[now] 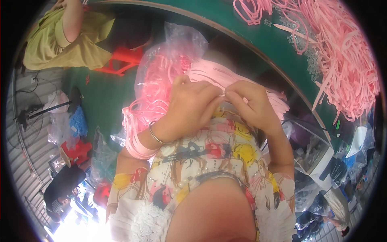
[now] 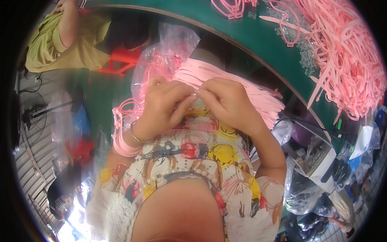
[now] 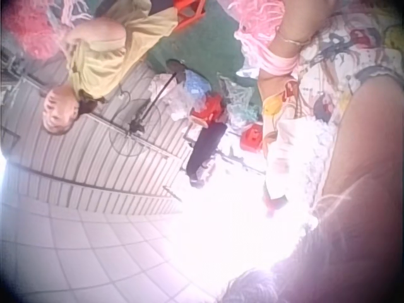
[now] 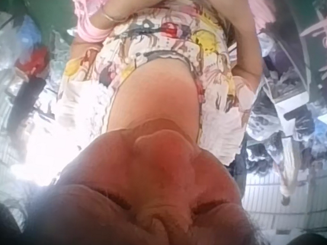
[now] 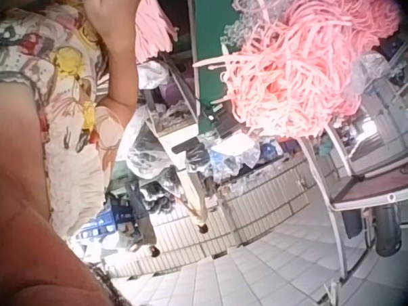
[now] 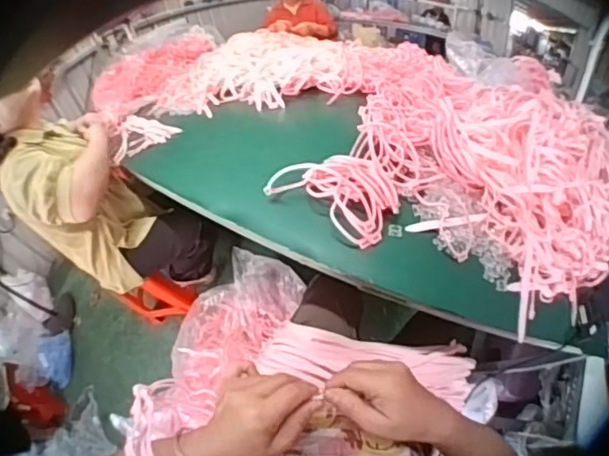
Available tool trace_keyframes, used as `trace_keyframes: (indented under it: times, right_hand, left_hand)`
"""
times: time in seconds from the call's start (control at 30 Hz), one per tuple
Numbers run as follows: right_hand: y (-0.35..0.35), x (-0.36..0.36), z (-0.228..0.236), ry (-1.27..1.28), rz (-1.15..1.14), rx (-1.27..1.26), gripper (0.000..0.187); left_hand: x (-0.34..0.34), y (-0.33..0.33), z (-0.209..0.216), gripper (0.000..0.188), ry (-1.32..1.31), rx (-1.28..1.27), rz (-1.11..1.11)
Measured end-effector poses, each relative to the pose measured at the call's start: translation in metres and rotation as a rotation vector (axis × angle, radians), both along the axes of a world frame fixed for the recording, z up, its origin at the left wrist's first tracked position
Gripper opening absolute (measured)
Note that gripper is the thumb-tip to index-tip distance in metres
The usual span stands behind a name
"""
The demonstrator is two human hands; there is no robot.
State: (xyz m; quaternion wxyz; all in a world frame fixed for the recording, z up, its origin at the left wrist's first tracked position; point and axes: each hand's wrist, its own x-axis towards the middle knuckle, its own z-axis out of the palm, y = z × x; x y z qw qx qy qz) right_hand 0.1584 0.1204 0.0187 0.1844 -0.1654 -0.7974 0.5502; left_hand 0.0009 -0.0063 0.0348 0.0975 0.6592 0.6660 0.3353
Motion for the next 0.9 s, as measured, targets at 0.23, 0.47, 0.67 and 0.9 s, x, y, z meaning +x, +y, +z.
trace_keyframes:
  times: [0.23,0.47,0.67,0.9]
  right_hand:
    - [-0.004,-0.006,-0.013,-0.076,0.04,-0.201,0.016]
    - [0.006,-0.007,-0.019,-0.311,0.136,-0.766,0.017]
    - [0.015,-0.008,-0.009,-0.229,0.258,-0.684,0.014]
    - [0.012,-0.008,-0.012,-0.047,0.191,-0.362,0.006]
  left_hand:
    - [-0.003,0.0,-0.005,0.006,-0.043,-0.01,0.073]
    - [-0.007,-0.002,-0.013,0.01,-0.106,-0.044,-0.127]
    - [-0.016,0.003,-0.012,0.01,-0.497,-0.227,-0.234]
    - [-0.027,0.002,-0.004,0.018,-1.287,-0.74,-0.087]
